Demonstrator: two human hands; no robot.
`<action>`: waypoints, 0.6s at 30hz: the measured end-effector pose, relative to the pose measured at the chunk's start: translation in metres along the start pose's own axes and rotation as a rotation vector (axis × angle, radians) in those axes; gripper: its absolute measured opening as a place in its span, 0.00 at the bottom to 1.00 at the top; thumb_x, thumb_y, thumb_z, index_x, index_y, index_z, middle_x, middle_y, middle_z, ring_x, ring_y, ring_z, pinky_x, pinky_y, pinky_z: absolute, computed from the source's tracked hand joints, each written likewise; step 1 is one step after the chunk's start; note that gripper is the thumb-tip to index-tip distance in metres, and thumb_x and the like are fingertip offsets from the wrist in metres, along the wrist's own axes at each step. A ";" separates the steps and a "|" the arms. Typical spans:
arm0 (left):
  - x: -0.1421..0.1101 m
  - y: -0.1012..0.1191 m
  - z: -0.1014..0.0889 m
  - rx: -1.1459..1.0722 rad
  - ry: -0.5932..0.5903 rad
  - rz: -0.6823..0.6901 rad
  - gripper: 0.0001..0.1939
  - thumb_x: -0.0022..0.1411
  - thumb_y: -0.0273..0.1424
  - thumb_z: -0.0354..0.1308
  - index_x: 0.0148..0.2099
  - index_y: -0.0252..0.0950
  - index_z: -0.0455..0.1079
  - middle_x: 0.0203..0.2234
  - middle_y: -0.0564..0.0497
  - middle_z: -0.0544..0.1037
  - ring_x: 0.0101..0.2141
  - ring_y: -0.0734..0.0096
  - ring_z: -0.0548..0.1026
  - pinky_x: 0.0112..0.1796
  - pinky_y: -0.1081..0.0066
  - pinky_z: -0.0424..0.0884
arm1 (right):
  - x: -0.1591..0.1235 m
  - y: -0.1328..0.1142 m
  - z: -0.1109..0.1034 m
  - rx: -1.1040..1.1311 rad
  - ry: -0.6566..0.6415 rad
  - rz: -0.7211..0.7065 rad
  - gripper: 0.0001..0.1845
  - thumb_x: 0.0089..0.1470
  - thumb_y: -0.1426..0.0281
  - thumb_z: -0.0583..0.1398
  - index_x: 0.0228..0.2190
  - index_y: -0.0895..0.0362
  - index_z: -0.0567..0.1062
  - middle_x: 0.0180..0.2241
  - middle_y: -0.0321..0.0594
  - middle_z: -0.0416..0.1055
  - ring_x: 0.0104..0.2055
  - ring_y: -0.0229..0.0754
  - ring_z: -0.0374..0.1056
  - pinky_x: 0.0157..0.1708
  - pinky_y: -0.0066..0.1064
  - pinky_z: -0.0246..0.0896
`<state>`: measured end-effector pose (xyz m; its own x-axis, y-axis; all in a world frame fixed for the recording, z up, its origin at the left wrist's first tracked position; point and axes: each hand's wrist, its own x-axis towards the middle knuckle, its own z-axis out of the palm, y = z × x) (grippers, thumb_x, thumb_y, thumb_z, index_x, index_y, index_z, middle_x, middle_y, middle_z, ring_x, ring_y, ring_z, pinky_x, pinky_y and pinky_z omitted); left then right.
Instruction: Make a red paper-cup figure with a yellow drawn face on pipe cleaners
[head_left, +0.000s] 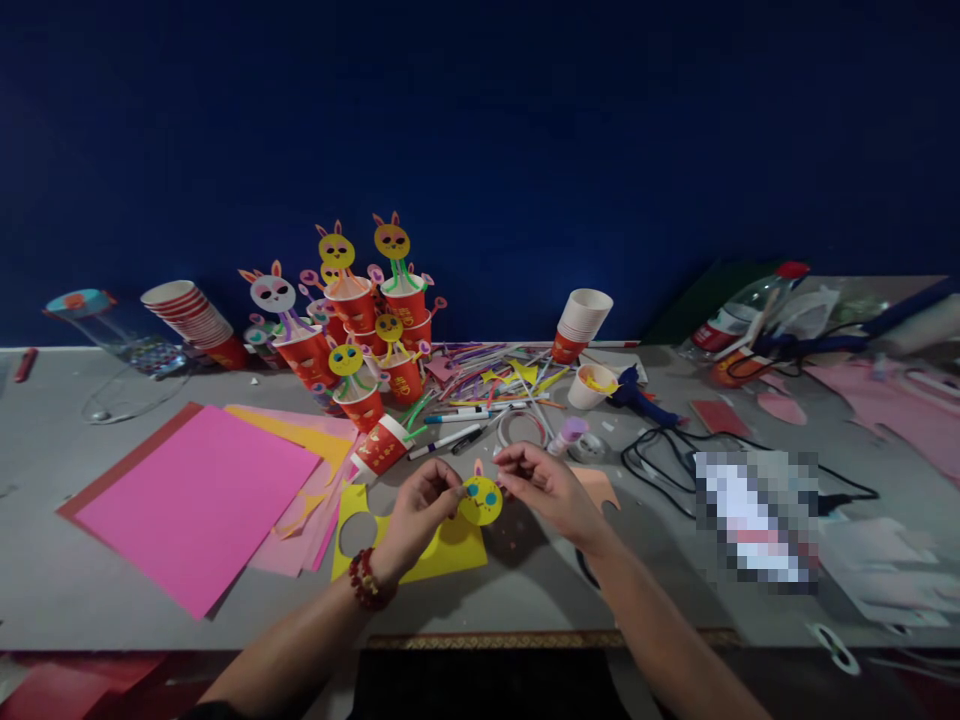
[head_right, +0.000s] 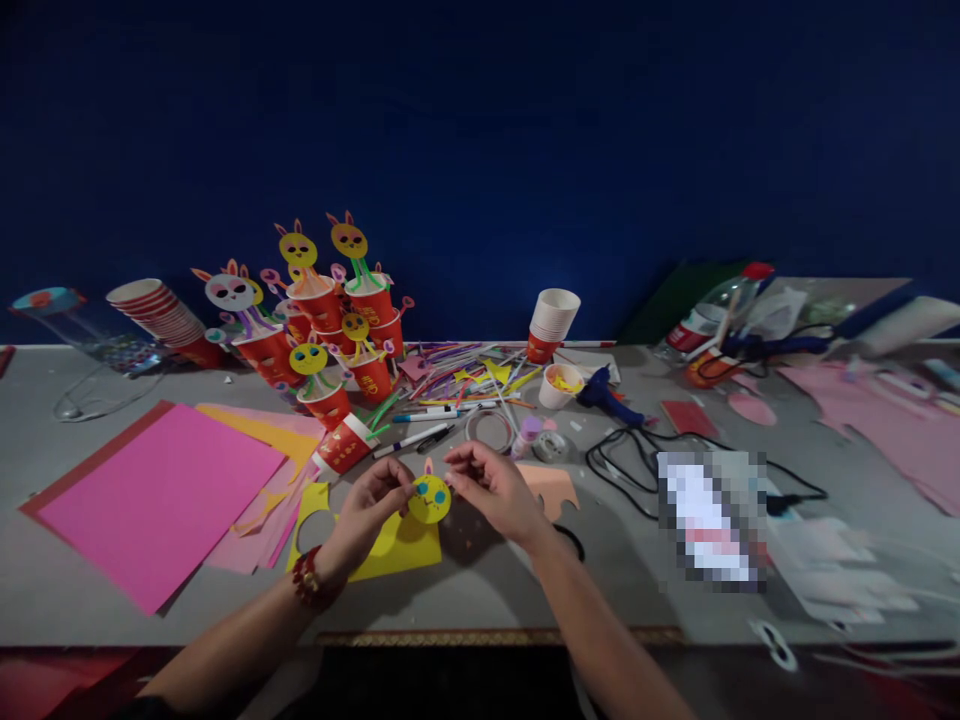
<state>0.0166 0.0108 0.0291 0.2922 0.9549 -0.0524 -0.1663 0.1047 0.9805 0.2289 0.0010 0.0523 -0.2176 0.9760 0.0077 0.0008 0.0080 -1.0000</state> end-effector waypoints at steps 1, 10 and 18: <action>0.000 0.000 0.000 0.001 0.000 0.000 0.16 0.57 0.41 0.67 0.32 0.35 0.68 0.26 0.54 0.70 0.25 0.76 0.65 0.27 0.76 0.64 | 0.000 0.000 0.000 0.001 0.004 0.000 0.12 0.58 0.61 0.64 0.42 0.53 0.75 0.37 0.39 0.73 0.41 0.42 0.70 0.39 0.31 0.66; 0.000 -0.001 -0.001 -0.003 -0.005 0.007 0.15 0.58 0.40 0.67 0.32 0.35 0.68 0.26 0.54 0.70 0.24 0.77 0.65 0.27 0.76 0.63 | -0.004 -0.007 0.003 0.021 -0.014 0.029 0.18 0.53 0.64 0.68 0.45 0.53 0.73 0.37 0.37 0.71 0.37 0.40 0.69 0.38 0.30 0.65; 0.000 -0.001 -0.001 0.005 -0.007 0.005 0.14 0.58 0.39 0.67 0.33 0.35 0.68 0.26 0.54 0.70 0.25 0.77 0.65 0.27 0.76 0.63 | -0.004 -0.006 0.007 0.003 0.034 0.013 0.15 0.53 0.64 0.67 0.43 0.54 0.74 0.35 0.36 0.71 0.34 0.38 0.68 0.36 0.29 0.64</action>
<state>0.0156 0.0107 0.0275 0.2981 0.9534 -0.0462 -0.1632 0.0986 0.9817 0.2232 -0.0042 0.0587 -0.1846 0.9828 -0.0051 0.0004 -0.0052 -1.0000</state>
